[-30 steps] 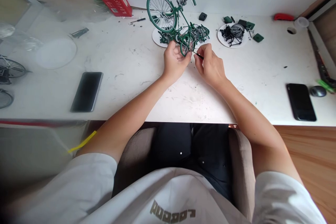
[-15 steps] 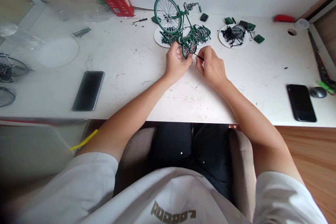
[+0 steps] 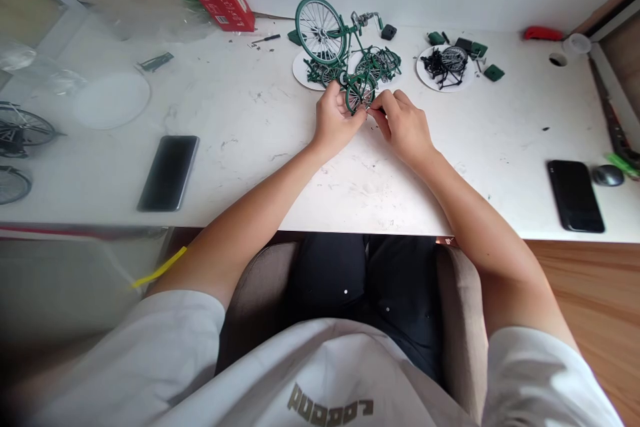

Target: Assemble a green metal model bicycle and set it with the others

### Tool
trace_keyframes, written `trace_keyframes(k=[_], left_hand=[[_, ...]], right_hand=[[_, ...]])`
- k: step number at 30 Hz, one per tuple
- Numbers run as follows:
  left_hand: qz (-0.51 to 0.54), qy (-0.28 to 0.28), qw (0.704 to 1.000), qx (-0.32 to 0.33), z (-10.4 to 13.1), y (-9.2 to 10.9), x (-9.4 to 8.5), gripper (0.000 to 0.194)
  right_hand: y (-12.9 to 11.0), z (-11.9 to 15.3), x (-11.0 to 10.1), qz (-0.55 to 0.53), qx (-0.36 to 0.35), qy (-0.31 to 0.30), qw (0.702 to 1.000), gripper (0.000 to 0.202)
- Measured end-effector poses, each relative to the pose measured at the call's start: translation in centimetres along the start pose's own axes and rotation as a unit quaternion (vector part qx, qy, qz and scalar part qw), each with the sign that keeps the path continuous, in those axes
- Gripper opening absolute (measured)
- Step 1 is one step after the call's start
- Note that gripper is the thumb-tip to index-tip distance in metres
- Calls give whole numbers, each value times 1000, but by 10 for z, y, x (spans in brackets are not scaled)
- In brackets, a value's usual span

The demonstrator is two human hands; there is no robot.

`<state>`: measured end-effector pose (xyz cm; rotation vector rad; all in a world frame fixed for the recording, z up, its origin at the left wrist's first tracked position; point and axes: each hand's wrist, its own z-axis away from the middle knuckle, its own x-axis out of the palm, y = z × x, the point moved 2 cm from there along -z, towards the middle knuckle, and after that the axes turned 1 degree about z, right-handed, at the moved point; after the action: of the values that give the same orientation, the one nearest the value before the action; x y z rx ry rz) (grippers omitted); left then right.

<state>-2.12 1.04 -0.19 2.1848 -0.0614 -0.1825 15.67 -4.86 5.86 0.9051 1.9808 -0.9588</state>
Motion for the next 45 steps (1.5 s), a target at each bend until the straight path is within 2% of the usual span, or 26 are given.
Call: trace_keyframes(k=[4, 9, 12, 21, 30, 38, 45], left_hand=[[6, 8, 999, -39, 0, -21, 6, 29], [4, -1, 999, -37, 0, -18, 7, 29], [6, -5, 999, -37, 0, -16, 7, 28], [20, 1, 999, -38, -2, -38, 7, 29], [15, -16, 999, -41, 0, -16, 4, 32], [15, -5, 999, -45, 0, -30, 7, 31], [7, -13, 999, -43, 1, -17, 5, 29]], right_hand=[[-6, 2, -1, 3, 12, -3, 1000, 38], [-10, 3, -4, 15, 18, 3, 1000, 45], [-8, 2, -4, 15, 9, 9, 1000, 43], [-7, 2, -2, 1, 11, 6, 1000, 39], [-2, 1, 0, -18, -2, 6, 1000, 44], [-4, 2, -1, -15, 3, 2, 1000, 40], [4, 3, 3, 15, 33, 6, 999, 44]])
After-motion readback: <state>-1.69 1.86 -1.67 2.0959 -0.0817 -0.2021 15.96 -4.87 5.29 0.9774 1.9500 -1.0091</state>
